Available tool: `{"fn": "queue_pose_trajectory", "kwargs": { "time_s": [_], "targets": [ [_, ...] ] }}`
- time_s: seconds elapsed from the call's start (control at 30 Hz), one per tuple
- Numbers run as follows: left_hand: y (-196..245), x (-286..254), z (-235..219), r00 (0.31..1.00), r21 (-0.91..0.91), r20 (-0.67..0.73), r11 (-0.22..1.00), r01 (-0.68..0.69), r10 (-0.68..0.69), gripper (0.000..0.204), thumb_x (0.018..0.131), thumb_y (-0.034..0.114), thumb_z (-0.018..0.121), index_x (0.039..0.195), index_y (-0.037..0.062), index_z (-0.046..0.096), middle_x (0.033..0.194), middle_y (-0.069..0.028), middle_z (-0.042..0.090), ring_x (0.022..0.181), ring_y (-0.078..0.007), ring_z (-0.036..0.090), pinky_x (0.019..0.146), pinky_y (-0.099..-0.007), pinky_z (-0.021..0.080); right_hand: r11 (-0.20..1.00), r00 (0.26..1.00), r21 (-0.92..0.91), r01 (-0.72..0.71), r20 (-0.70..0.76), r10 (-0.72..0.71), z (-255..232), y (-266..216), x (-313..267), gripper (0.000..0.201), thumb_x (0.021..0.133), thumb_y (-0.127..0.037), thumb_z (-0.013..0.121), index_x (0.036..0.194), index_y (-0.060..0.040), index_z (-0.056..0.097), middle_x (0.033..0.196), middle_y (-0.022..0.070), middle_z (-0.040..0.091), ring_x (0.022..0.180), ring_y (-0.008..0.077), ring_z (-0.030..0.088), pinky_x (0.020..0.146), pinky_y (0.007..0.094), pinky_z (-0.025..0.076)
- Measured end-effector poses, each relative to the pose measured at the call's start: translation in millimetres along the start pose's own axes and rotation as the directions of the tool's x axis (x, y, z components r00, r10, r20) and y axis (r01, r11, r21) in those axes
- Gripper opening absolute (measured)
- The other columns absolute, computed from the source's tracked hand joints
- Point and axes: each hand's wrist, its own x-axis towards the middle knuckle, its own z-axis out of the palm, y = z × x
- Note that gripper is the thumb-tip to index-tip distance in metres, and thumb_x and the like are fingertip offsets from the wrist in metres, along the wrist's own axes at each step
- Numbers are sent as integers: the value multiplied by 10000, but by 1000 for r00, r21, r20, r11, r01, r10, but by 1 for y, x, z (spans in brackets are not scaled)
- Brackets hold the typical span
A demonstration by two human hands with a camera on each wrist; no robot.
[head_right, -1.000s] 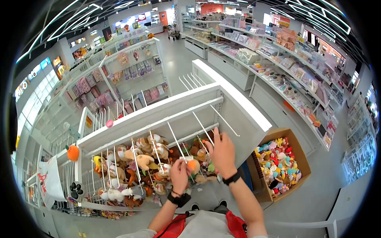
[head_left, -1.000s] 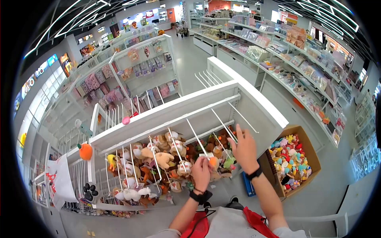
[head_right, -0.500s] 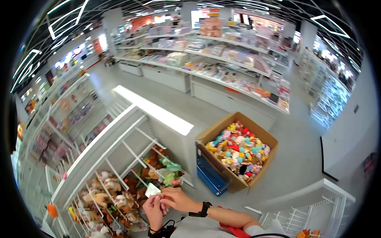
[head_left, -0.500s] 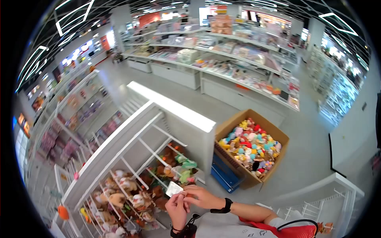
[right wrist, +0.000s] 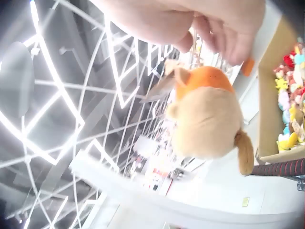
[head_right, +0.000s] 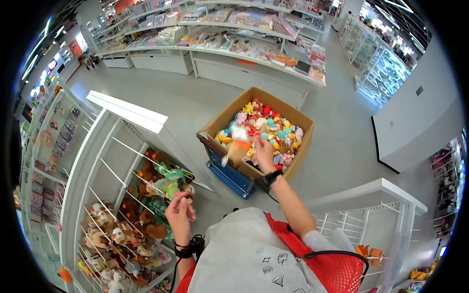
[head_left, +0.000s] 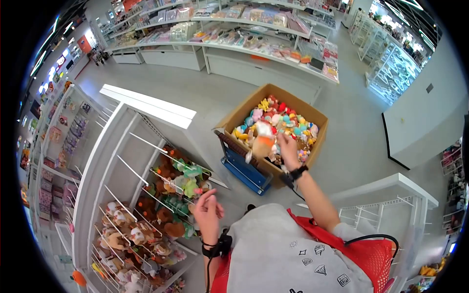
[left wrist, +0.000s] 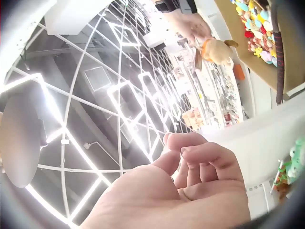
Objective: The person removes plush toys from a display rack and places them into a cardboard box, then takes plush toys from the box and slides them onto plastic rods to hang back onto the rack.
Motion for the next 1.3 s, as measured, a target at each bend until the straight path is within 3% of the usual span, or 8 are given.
{"fn": "queue_pose_trajectory", "kwargs": {
  "time_s": [0.1, 0.17, 0.27, 0.47, 0.7, 0.93, 1.07, 1.3],
  "targets": [
    [-11, -8, -18, 995, 42, -98, 999, 11, -7, 244, 1103, 193, 620, 1205, -3, 724, 705, 0, 640, 574, -76, 576, 523, -225, 431, 903, 897, 2, -430, 117, 426, -34, 96, 40, 159, 1043, -169, 614, 1097, -41, 691, 819, -30, 604, 730, 102, 553, 654, 306, 448],
    [-32, -14, -44, 992, 58, -121, 998, 30, -23, 230, 1099, 188, 623, 1172, -2, 730, 709, -1, 643, 582, -83, 582, 531, -231, 437, 914, 839, -164, -372, 362, 406, -30, 129, 22, 170, 1020, -179, 641, 1119, -56, 704, 900, -2, 654, 814, 103, 592, 694, 289, 459],
    [-52, -28, -76, 960, 62, -269, 993, 101, -80, 204, 1084, 172, 636, 1080, -3, 741, 730, -7, 655, 620, -92, 597, 563, -247, 461, 763, 524, -371, -529, 564, 638, -4, 93, -23, 235, 1026, -204, 641, 1167, -44, 740, 1080, 43, 753, 982, 135, 691, 810, 277, 521],
    [-64, -76, -140, 913, 131, -408, 990, 51, 7, 197, 1079, 151, 631, 1079, -11, 744, 792, -8, 684, 709, -80, 623, 645, -243, 493, 919, 325, -379, -106, 860, 393, 100, 81, -98, 273, 1042, -154, 591, 1015, 44, 778, 928, 102, 792, 864, 182, 750, 815, 326, 585],
    [-70, -129, -192, 807, 66, -590, 997, 45, 3, 194, 1084, 136, 612, 1108, -5, 743, 822, -19, 699, 743, -88, 632, 685, -250, 506, 975, -180, -152, 160, 967, 180, 215, -47, -238, 277, 1069, -203, 587, 1001, 30, 718, 890, 74, 756, 829, 145, 707, 777, 304, 545],
    [-64, -184, -245, 713, 16, -701, 999, 46, -22, 194, 1087, 140, 607, 1127, 2, 739, 826, -19, 695, 741, -90, 624, 690, -253, 506, 962, 33, 188, 197, 980, -198, 339, -136, -351, 207, 1029, -147, 645, 1160, 4, 698, 967, 123, 739, 825, 262, 701, 780, 370, 544],
    [-59, -206, -275, 664, 10, -748, 1000, 7, 2, 193, 1087, 140, 606, 1113, 2, 739, 812, -16, 685, 728, -90, 614, 679, -254, 499, 764, 124, 433, 479, 828, -547, 400, -149, -379, 405, 960, -102, 722, 1340, 9, 637, 1335, 209, 667, 1181, 352, 661, 968, 430, 524],
    [-56, -213, -331, 690, 38, -723, 999, -22, 43, 188, 1085, 139, 610, 1109, 2, 736, 818, -16, 684, 731, -92, 616, 681, -256, 500, 906, 42, 294, 304, 946, -321, 413, -142, -397, 193, 967, -88, 677, 1112, 29, 733, 1019, 173, 731, 923, 332, 704, 824, 385, 538]
  ]
}}
